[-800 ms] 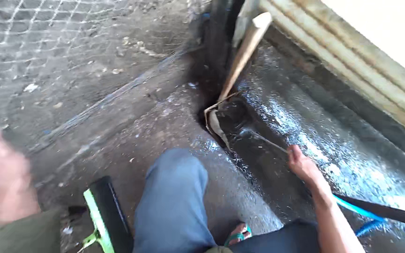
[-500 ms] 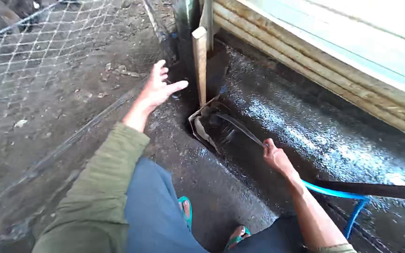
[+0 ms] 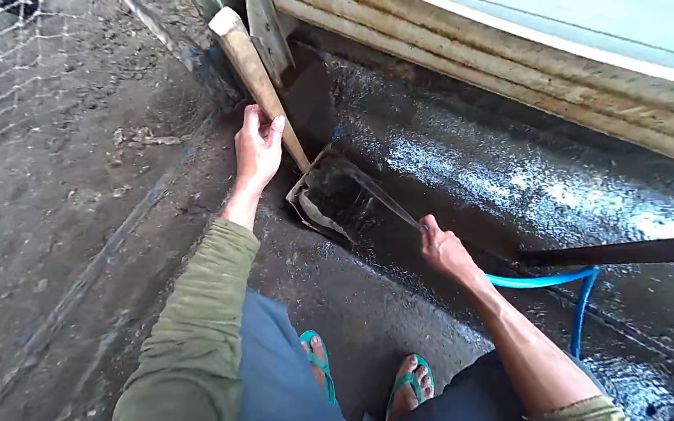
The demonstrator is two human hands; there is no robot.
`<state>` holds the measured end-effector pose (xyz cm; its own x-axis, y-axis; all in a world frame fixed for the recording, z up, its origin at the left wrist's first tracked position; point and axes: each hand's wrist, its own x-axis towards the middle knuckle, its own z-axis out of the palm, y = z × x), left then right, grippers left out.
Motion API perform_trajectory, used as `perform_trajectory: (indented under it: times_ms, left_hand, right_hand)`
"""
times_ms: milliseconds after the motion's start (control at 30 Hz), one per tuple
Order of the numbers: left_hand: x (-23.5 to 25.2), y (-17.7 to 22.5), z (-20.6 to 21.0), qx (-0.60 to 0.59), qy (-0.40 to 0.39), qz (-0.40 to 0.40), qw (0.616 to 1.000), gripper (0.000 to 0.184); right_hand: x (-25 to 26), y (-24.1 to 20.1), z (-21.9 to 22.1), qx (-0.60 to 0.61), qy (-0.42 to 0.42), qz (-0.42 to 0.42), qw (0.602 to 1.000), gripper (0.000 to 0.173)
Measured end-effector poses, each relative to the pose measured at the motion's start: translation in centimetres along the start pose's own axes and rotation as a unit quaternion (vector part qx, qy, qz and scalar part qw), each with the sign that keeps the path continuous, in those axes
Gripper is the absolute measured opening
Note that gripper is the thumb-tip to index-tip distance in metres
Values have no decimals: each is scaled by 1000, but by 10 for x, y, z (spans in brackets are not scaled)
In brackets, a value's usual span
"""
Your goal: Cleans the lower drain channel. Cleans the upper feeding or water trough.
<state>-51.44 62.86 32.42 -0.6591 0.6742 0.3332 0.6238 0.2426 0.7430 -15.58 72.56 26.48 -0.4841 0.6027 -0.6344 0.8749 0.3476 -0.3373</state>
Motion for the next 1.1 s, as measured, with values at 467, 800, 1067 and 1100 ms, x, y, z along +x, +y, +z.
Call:
perform_trajectory:
  times_ms: [467, 800, 1067, 1100]
  left_hand:
    - [5, -5, -8, 52, 3, -26, 998, 49]
    - [1, -4, -14, -113, -33, -93, 989, 48]
    - [-6, -7, -31, -164, -38, -127, 977, 22]
    - [-9, -8, -33, -168, -43, -121, 977, 20]
  right_hand:
    - [1, 12, -1, 30, 1, -62, 998, 39]
    - [0, 10, 2, -9, -69, -74, 995, 39]
    - [-1, 8, 3, -30, -79, -70, 994, 39]
    - [-1, 8, 3, -30, -75, -68, 994, 40]
